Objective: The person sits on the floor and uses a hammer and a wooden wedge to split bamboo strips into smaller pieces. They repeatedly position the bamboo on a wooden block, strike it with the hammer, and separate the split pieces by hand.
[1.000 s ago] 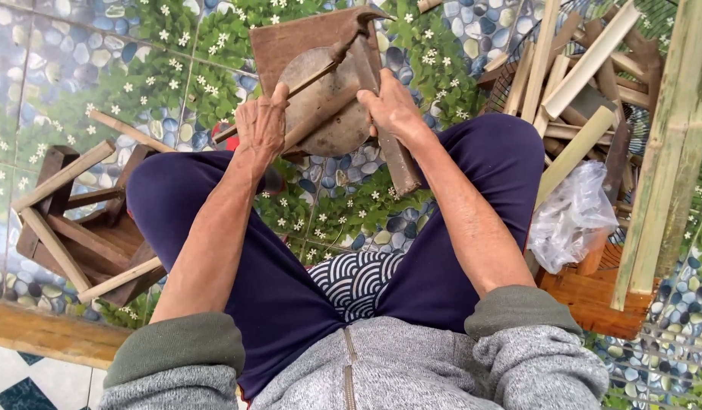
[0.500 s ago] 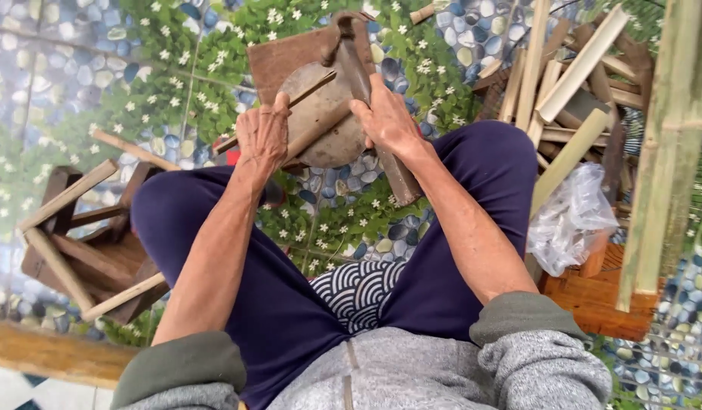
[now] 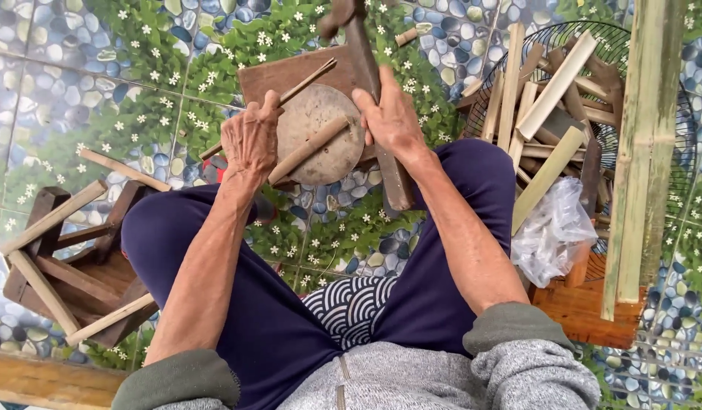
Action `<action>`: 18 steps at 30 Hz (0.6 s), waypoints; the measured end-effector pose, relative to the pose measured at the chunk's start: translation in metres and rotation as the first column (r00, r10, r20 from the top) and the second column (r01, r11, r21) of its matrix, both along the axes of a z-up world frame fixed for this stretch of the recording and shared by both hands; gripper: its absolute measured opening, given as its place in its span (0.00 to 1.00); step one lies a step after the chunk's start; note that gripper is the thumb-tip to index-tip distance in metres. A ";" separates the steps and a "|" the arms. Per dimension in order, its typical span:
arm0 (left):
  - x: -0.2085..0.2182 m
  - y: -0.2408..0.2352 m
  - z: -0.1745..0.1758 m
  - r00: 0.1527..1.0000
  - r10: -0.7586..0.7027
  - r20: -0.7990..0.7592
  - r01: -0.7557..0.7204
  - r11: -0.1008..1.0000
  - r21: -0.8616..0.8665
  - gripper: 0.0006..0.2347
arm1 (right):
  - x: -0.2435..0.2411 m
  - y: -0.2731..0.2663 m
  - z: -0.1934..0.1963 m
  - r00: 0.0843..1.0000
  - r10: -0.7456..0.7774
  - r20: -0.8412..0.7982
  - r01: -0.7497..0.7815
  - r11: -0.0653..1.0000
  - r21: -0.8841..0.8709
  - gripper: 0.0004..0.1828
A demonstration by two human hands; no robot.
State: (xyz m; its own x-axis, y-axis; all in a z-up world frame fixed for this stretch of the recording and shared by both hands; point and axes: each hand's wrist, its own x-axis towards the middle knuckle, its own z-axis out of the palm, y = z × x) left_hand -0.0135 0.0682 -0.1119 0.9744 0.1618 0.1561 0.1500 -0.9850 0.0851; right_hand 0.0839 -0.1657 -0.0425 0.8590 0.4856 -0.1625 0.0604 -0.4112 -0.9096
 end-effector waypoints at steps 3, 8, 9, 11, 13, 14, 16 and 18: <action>-0.003 0.001 0.001 1.000 0.026 0.008 -0.026 1.000 -0.004 0.09 | -0.001 0.001 0.003 0.989 -0.110 0.095 0.099 0.989 0.111 0.12; -0.001 0.003 0.021 0.992 0.125 -0.010 -0.126 0.991 -0.039 0.08 | 0.000 -0.002 -0.005 0.998 -0.054 -0.027 0.053 0.998 -0.044 0.13; -0.005 0.001 0.036 0.992 0.127 -0.012 -0.128 0.991 -0.034 0.08 | -0.006 0.001 -0.009 0.998 -0.052 -0.031 0.051 0.998 -0.040 0.13; 0.002 -0.001 0.067 0.956 0.293 -0.025 -0.277 0.870 -0.408 0.07 | -0.007 0.008 -0.010 0.993 -0.104 0.054 0.106 0.994 -0.034 0.11; 0.010 0.009 0.030 0.968 0.247 -0.051 -0.209 0.669 -0.713 0.11 | -0.017 0.015 -0.007 0.995 -0.072 0.074 0.083 0.983 -0.164 0.17; 0.014 0.014 0.012 0.982 0.179 -0.067 -0.130 0.371 -0.920 0.15 | -0.022 0.018 -0.006 0.996 -0.046 0.078 0.068 0.952 -0.298 0.24; 0.008 -0.003 0.039 0.986 0.150 -0.076 -0.095 0.123 -0.988 0.15 | -0.019 0.021 -0.051 0.995 0.019 0.098 0.025 0.902 -0.431 0.29; 0.006 -0.014 0.054 0.991 0.110 -0.081 -0.065 -0.142 -0.988 0.16 | -0.020 0.022 -0.083 0.991 0.082 0.105 -0.009 0.826 -0.564 0.35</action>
State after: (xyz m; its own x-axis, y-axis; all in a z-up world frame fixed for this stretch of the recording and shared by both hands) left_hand -0.0074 0.0537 -0.0583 0.9359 0.2377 -0.2601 0.2028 0.2402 0.9493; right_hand 0.0641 -0.1439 -0.1260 0.8686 0.3807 -0.3171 0.1843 -0.8423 -0.5065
